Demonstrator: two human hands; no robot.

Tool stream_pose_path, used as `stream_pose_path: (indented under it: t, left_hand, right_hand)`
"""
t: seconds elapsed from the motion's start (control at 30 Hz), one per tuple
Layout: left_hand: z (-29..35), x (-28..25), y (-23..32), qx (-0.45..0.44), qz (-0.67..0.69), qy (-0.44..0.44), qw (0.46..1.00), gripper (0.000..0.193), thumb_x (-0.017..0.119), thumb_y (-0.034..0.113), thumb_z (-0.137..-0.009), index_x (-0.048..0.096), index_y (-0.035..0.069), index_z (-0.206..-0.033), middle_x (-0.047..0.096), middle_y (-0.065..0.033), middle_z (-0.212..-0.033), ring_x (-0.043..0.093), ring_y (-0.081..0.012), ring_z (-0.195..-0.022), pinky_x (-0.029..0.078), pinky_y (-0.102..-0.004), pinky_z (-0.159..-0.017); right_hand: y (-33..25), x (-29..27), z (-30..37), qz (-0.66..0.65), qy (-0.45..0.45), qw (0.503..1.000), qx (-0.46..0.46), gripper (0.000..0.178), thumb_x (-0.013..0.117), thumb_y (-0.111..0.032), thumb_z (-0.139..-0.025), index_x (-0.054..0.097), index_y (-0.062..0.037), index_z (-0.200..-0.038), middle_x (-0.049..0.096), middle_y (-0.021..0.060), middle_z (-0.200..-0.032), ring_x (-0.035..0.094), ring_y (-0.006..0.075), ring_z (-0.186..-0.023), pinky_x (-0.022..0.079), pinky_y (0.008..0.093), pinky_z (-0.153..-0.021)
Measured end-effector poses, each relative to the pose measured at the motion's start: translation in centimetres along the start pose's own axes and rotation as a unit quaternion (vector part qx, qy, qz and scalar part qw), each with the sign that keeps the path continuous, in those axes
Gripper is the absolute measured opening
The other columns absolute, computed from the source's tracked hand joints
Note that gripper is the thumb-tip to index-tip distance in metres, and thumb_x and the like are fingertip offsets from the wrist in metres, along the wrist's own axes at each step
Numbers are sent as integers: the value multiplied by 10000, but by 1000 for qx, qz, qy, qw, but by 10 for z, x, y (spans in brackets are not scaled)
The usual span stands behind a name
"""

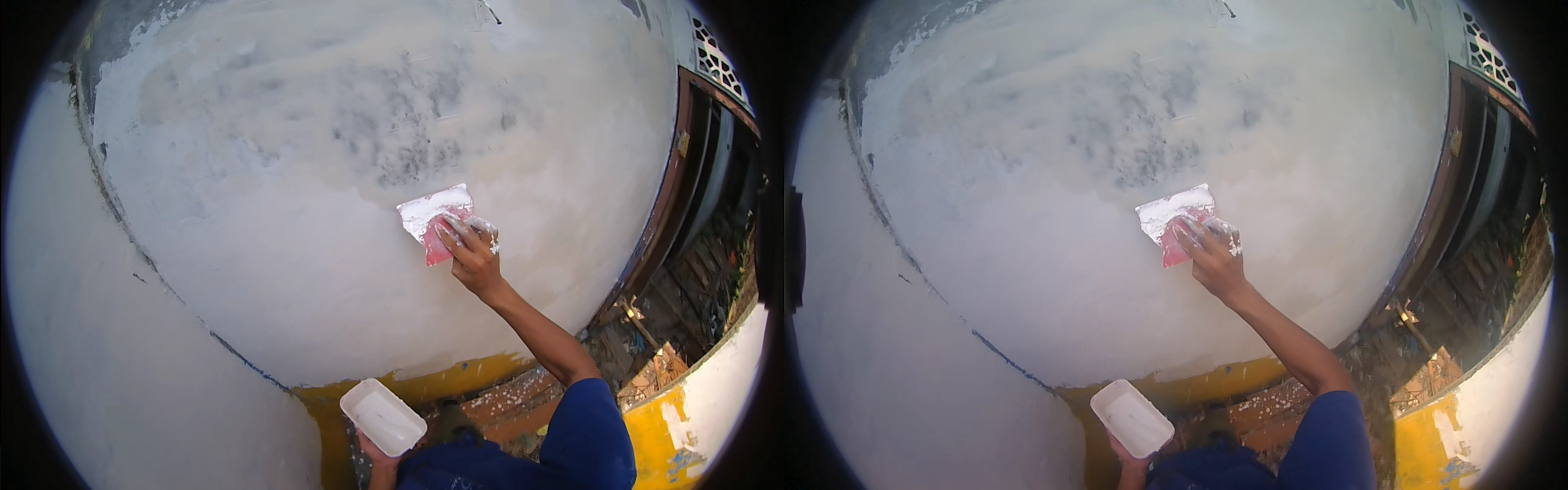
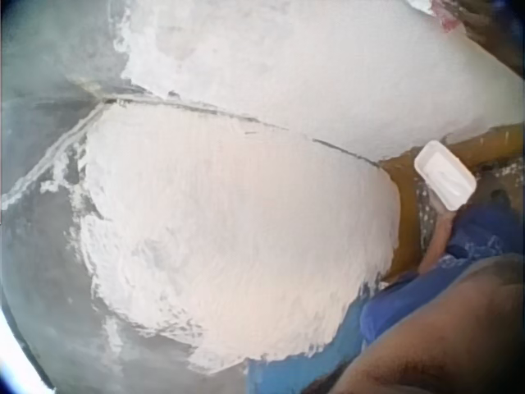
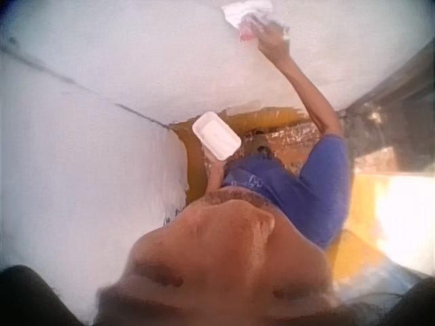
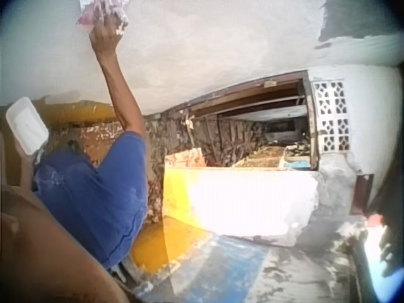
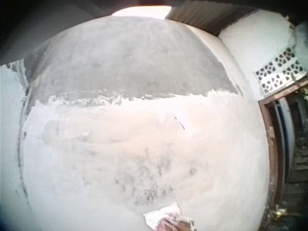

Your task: The person applies a white substance to a wall corner using a spreader, repeatedly scooping the material from a small white container and smoothing it across the surface.

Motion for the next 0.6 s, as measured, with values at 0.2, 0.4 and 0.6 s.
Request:
stream_pose_path:
  t: [0.2,0.4,0.6]
  left_hand:
    - [-2,1,0,25,-64,-2,998,750,434,627,-910,351,147,-1481,478,-134,-1433,508,-416,-1254,413,-631,-1025]
    - [-3,8,2,61,-100,-10,993,744,419,621,-918,352,136,-1478,482,-146,-1425,511,-423,-1247,417,-627,-1021]
    - [5,11,5,55,-28,12,998,704,346,636,-943,413,128,-1426,551,-154,-1330,573,-385,-1161,476,-591,-956]
  right_hand:
    - [11,-52,-131,44,106,993,-22,577,620,65,-689,656,-161,-1219,677,-8,-1162,592,240,-1091,392,381,-891]
    - [11,-25,-54,30,-17,999,-12,606,627,93,-661,677,-161,-1209,693,2,-1165,584,242,-1106,381,388,-904]
    - [16,-41,-70,-27,38,999,1,614,597,111,-667,670,-144,-1220,678,23,-1193,581,260,-1095,372,361,-916]
Point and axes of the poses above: each hand's wrist, its own z-axis away from the middle knuckle, its own x-axis out of the palm, y = z × x, the point moved 3 cm from there along -z, towards the middle knuckle
